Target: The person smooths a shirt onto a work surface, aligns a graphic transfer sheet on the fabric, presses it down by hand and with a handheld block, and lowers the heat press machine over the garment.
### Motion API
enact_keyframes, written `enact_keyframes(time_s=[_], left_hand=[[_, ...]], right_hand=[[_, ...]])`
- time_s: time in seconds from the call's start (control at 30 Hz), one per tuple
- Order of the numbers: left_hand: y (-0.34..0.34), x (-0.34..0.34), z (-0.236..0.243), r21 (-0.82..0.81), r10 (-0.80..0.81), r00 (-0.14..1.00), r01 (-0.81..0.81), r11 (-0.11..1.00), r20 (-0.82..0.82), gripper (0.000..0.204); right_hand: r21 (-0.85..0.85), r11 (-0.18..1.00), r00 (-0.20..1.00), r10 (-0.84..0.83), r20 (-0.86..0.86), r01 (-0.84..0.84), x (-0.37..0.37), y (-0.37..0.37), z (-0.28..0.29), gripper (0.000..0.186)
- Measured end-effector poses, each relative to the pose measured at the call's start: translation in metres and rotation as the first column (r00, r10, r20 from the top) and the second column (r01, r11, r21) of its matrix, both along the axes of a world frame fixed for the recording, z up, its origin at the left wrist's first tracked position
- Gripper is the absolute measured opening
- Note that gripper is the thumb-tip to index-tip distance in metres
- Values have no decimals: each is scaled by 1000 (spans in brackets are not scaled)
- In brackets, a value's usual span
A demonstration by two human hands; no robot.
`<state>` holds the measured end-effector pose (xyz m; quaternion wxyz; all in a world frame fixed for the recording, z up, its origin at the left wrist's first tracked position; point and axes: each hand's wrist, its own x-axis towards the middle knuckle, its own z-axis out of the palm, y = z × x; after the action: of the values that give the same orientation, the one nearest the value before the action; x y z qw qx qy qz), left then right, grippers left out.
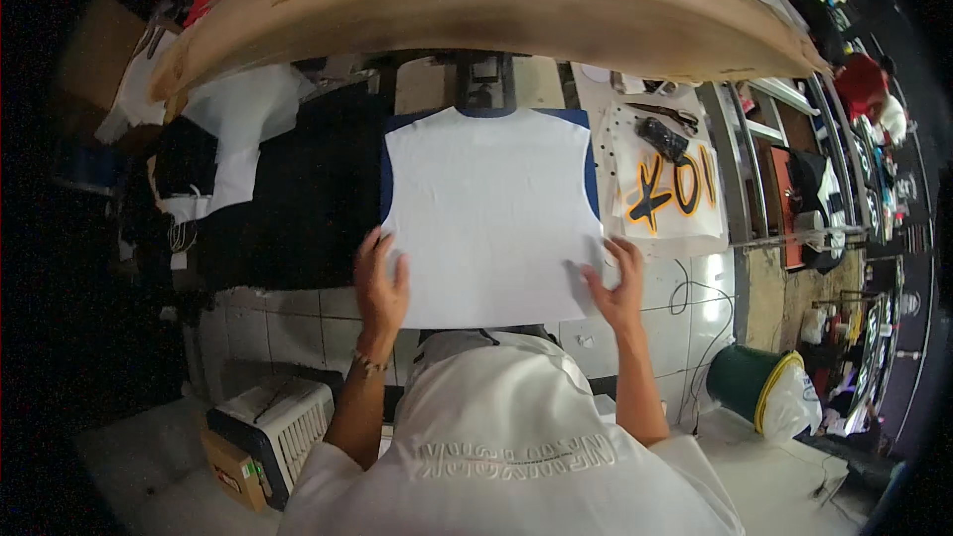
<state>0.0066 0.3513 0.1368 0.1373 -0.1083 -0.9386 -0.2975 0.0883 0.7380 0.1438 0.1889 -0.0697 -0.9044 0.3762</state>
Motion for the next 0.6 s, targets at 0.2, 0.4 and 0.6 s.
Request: enact_keyframes(time_s=[0.2, 0.4, 0.6], left_hand=[[49, -48, -19, -403, -22, 1000, 27, 915, 17, 77], [85, -63, 73, -196, -158, 893, 260, 945, 422, 81], [171, -68, 425, -365, -888, 393, 811, 457, -238, 79]], right_hand=[[500, 844, 973, 102, 207, -195, -47, -54, 7, 79], [472, 857, 972, 122, 202, -206, -50, -54, -5, 75], [106, 994, 982, 49, -184, -29, -55, -3, -5, 54]])
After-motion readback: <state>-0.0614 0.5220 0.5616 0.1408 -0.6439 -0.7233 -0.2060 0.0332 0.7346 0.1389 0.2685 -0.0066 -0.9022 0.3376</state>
